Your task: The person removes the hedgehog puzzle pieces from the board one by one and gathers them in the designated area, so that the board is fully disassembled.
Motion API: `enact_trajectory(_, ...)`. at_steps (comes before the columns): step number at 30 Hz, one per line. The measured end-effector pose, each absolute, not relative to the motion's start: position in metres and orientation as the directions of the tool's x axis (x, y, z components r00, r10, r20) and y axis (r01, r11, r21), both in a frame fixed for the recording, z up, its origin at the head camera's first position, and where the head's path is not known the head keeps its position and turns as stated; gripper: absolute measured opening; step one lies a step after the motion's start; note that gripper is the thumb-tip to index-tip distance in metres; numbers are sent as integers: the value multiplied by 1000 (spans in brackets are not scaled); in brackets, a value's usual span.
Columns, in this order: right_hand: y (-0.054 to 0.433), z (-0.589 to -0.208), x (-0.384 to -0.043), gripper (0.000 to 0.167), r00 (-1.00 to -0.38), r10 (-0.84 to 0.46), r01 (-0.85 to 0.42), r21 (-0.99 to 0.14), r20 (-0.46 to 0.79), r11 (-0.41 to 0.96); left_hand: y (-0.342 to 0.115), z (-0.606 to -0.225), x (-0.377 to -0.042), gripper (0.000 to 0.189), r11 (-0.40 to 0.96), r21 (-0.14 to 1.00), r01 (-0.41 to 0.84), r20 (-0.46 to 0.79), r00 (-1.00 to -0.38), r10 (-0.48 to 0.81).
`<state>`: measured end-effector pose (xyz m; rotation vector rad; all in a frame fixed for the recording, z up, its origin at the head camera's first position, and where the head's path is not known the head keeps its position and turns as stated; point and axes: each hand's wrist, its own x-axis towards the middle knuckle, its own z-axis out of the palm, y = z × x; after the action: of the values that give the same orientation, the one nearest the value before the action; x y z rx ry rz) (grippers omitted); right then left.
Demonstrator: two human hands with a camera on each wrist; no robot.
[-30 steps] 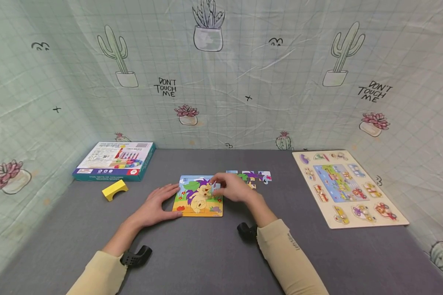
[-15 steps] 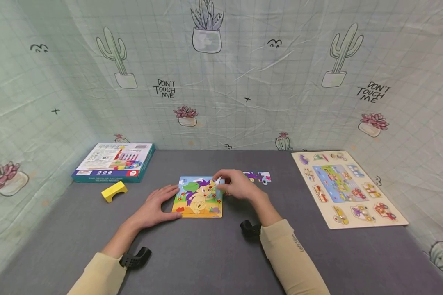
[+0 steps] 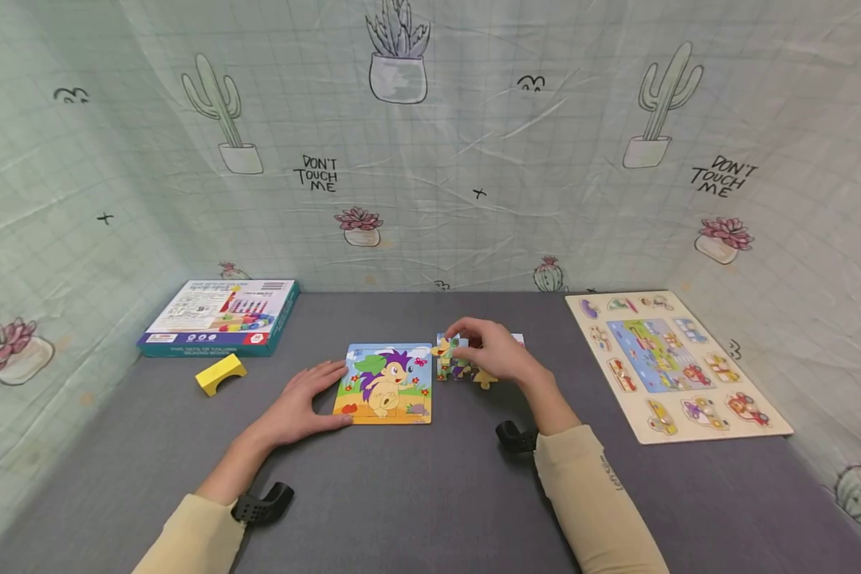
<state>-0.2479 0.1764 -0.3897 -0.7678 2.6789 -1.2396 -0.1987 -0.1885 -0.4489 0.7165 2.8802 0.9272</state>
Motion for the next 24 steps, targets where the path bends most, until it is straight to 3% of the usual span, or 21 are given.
enact_trajectory(6,200,-392,-248,24,-892,-439,-371,-724,105,581,-189,-449,-199,88,719,560,412,104,-896,432)
enact_trajectory(24,257,-407,-249,23,-878,-474,-381,-688,60,618,-189,-449,-199,89,724,554,410,102,-897,430)
